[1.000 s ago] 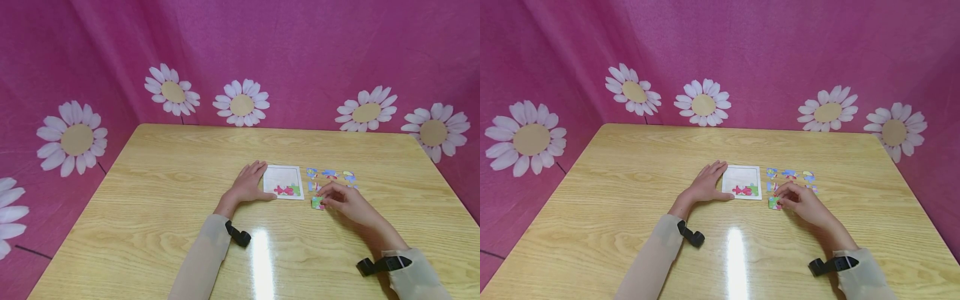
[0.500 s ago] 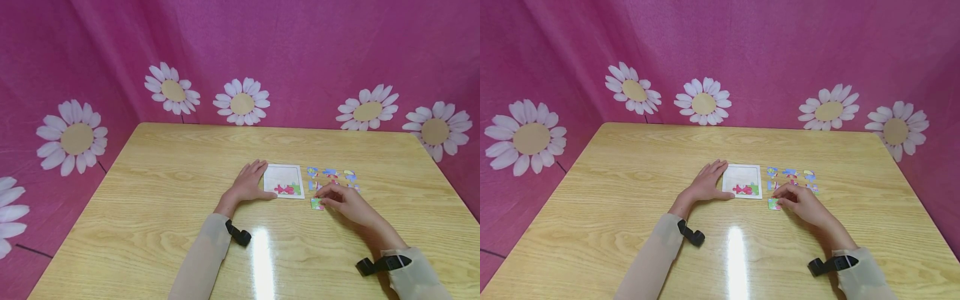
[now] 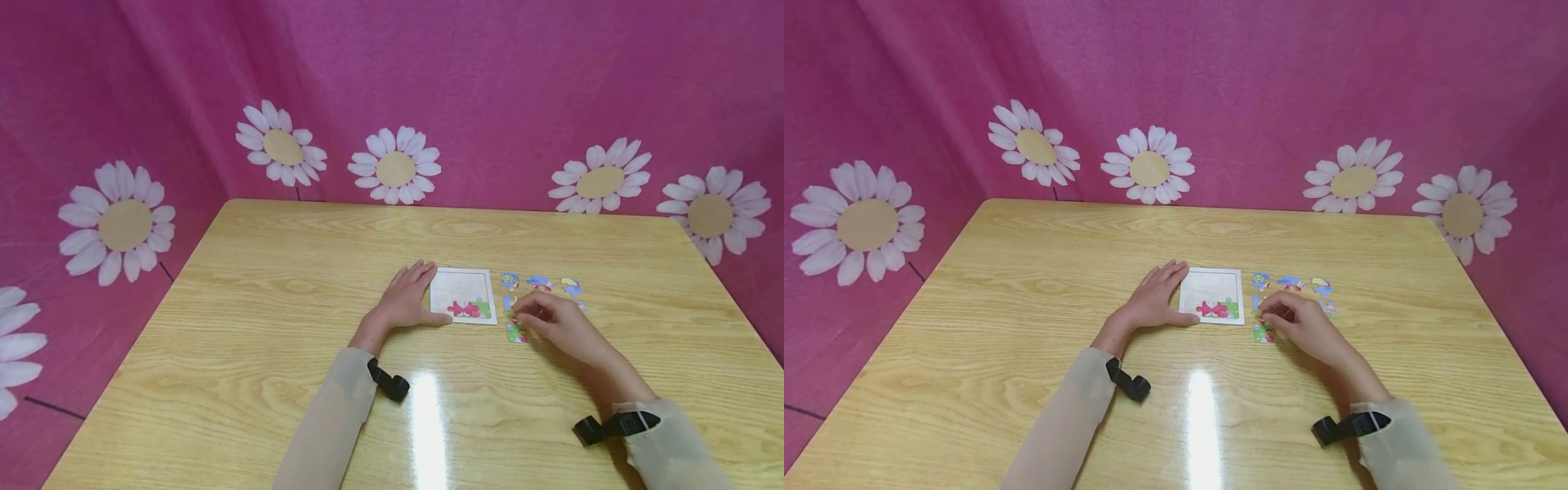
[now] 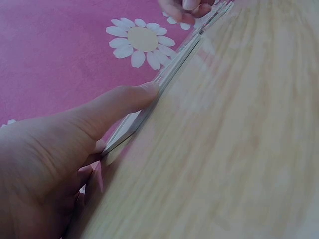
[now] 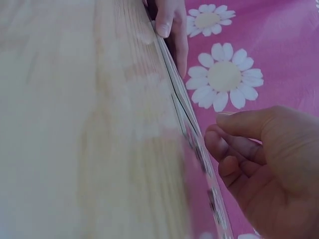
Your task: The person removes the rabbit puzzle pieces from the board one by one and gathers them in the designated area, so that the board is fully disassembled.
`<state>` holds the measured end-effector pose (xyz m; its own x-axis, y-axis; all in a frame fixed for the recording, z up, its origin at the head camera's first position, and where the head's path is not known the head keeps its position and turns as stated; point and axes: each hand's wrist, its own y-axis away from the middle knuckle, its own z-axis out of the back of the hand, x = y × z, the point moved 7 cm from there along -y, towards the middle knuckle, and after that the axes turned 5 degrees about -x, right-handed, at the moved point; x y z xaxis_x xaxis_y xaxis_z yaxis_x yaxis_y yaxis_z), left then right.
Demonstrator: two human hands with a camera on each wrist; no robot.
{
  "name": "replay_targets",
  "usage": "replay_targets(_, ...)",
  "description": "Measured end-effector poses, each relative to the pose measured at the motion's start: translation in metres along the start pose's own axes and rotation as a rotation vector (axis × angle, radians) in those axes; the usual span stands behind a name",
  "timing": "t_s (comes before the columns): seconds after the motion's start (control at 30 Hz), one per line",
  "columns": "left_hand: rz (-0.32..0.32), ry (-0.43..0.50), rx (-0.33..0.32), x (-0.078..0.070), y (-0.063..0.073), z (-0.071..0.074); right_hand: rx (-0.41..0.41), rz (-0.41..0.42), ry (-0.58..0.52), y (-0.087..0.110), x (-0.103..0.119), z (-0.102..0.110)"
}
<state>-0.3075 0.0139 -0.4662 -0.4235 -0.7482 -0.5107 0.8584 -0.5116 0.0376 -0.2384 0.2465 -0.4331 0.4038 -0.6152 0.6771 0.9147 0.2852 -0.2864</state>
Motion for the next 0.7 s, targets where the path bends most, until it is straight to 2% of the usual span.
replay_targets(0.3,0.000,0.002,-0.006,0.001,0.000,0.000,0.114,-0.042,-0.016,-0.027,0.008,-0.027)
replay_targets(0.47,-0.002,-0.003,-0.009,0.000,0.001,0.001,0.137,-0.034,0.009,-0.039,0.017,-0.040)
replay_targets(0.7,-0.001,0.005,-0.006,0.001,0.000,0.000,0.188,-0.043,-0.026,-0.049,0.022,-0.052)
